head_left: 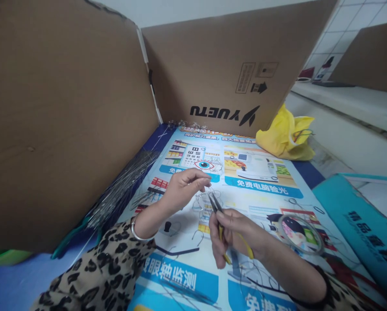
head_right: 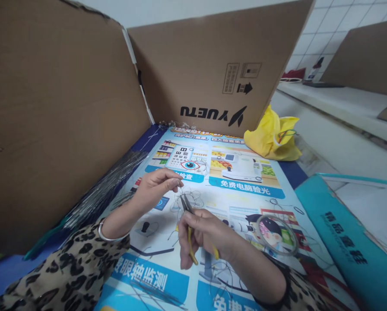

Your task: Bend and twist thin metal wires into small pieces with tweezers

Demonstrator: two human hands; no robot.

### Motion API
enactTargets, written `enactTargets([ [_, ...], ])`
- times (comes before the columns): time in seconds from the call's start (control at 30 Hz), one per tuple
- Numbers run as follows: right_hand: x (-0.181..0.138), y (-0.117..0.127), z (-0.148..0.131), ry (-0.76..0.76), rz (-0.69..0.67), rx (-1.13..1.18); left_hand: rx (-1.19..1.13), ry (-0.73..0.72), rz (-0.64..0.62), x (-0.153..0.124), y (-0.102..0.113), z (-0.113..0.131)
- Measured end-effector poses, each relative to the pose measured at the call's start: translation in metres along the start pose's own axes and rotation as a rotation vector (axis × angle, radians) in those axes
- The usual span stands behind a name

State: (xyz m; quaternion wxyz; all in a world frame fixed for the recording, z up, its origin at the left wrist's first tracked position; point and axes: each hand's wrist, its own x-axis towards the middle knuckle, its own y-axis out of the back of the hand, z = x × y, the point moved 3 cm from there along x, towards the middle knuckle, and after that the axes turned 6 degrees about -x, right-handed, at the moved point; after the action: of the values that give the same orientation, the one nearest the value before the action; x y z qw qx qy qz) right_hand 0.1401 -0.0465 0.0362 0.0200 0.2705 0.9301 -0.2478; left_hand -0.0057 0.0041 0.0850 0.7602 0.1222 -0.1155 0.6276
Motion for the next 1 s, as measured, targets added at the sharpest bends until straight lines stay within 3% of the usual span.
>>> enactTargets([
  [0.4, -0.003, 0.001, 0.0, -0.045, 0.001, 0.075, 0.438, -0.358, -0.059, -0.007, -0.009, 0.015],
  [1.0, -0.002, 0.002, 0.001, -0.048, 0.014, 0.1, 0.518, -0.467, -0.063, -0.007, -0.01, 0.016],
])
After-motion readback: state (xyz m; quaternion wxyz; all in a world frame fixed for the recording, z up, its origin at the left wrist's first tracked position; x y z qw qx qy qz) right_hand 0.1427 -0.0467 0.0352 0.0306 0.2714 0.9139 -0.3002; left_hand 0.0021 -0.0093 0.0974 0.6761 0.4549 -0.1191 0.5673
